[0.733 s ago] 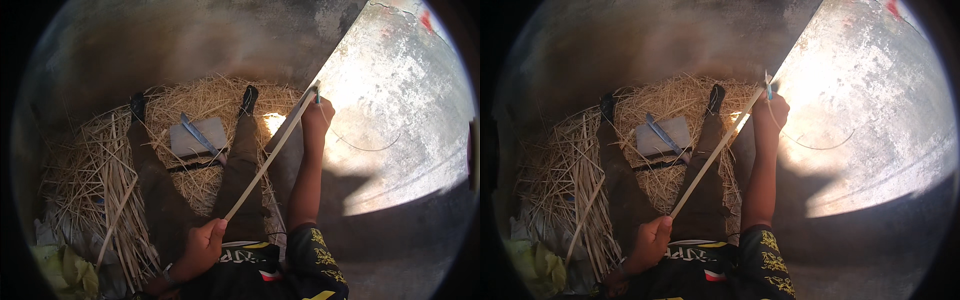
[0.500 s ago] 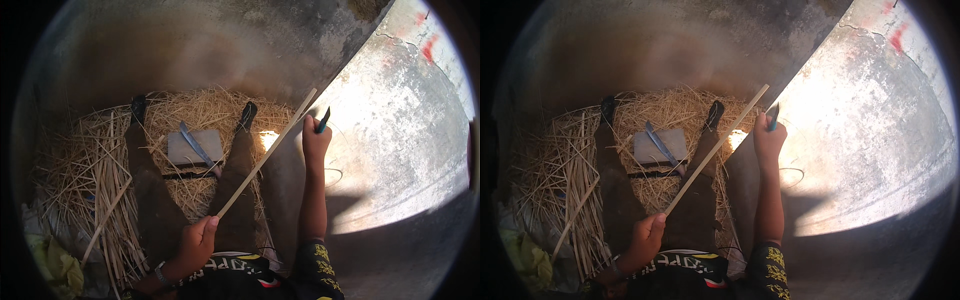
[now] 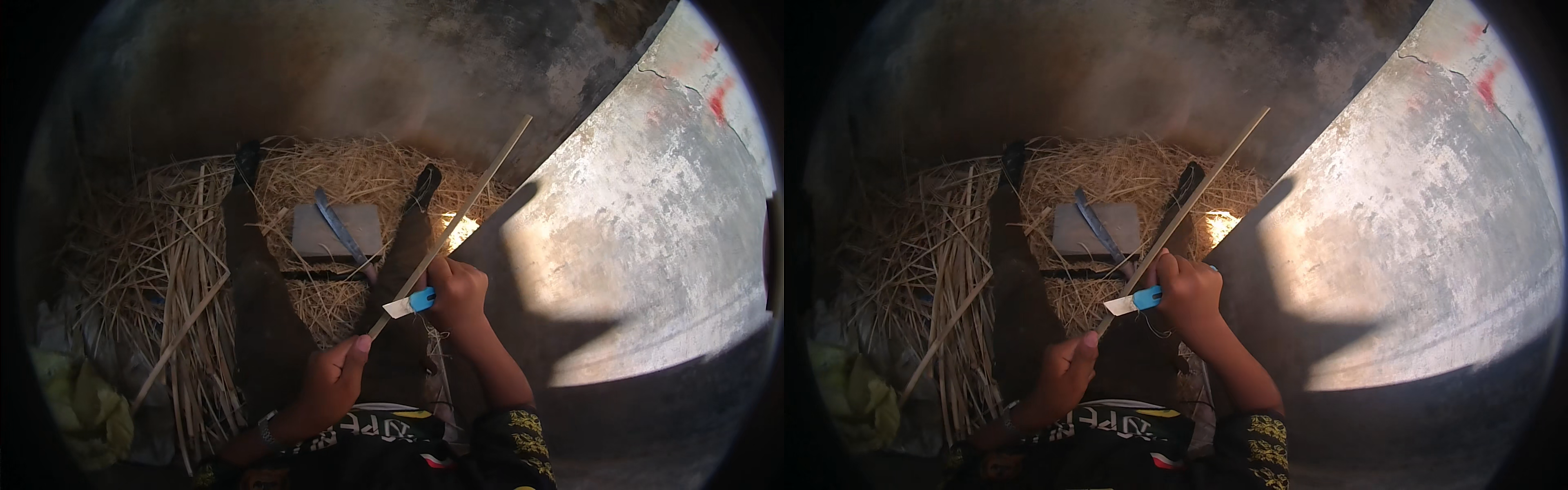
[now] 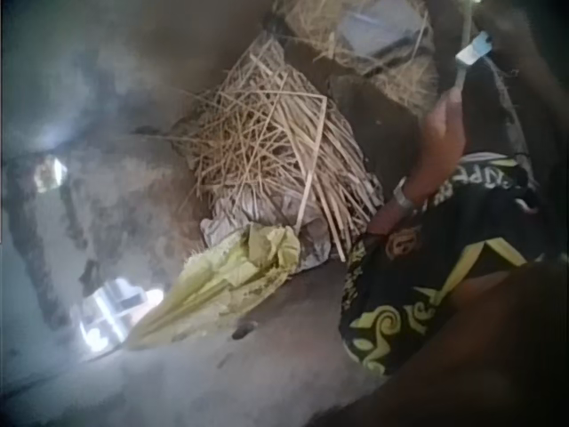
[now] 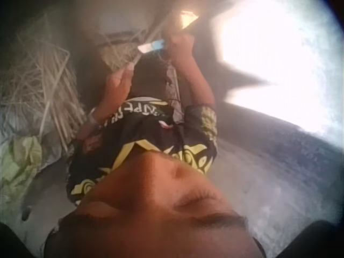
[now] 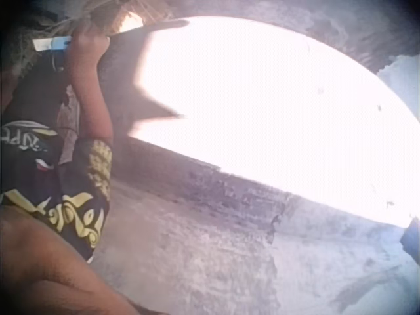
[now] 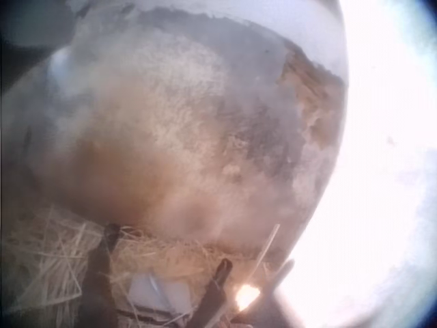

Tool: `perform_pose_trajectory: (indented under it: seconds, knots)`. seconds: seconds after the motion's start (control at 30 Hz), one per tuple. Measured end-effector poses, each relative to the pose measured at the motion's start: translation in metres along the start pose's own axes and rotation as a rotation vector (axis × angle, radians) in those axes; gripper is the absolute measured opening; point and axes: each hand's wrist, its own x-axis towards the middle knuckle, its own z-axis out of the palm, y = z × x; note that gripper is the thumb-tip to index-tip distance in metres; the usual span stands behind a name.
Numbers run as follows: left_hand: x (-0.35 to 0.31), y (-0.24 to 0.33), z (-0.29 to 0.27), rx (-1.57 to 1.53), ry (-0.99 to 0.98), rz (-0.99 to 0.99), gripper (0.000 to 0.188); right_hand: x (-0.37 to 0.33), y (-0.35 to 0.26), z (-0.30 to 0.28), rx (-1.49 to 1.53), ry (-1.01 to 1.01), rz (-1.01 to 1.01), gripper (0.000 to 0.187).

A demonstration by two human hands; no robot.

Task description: The person sits on a bed of straw and uses a utility knife to shave thin strips from a long bamboo stick. They hold the stick with their left hand and scrape the blade along its length with their right hand, creating fine shavings that fall onto the straw below.

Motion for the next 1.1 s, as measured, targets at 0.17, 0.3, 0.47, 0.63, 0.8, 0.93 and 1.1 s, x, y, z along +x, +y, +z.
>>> perform_pose_trajectory:
  seconds: [0.17,0.3,0.47,0.63,0.8,0.93,1.1]
  knots:
    - [-0.013,0.011,-0.001,-0.032,-0.035,-0.115,0.041,0.055,0.031,-0.022,-0.042,0.194,0.370,0.013]
    - [-0.028,-0.003,0.003,0.057,-0.147,-0.055,0.040,0.101,0.172,-0.058,-0.183,0.311,0.907,0.033]
    - [-0.006,-0.004,-0.013,-0.239,-0.134,-0.169,0.042,0.083,0.080,-0.072,0.090,0.425,0.524,0.029]
    - [-0.003,0.002,-0.009,0.028,-0.241,-0.082,0.043,0.012,0.012,-0.044,0.070,0.041,0.178,0.010]
    - [-0.004,0.011,-0.008,0.204,-0.110,0.020,0.041,-0.011,-0.003,-0.010,0.126,-0.062,0.097,0.012]
    - [-0.007,0.013,0.005,0.493,0.044,0.187,0.034,0.002,0.004,-0.004,-0.069,0.032,0.064,0.029]
    - [-0.003,0.016,0.010,0.537,0.090,0.189,0.031,0.032,0.030,0.004,-0.207,0.159,0.070,0.030]
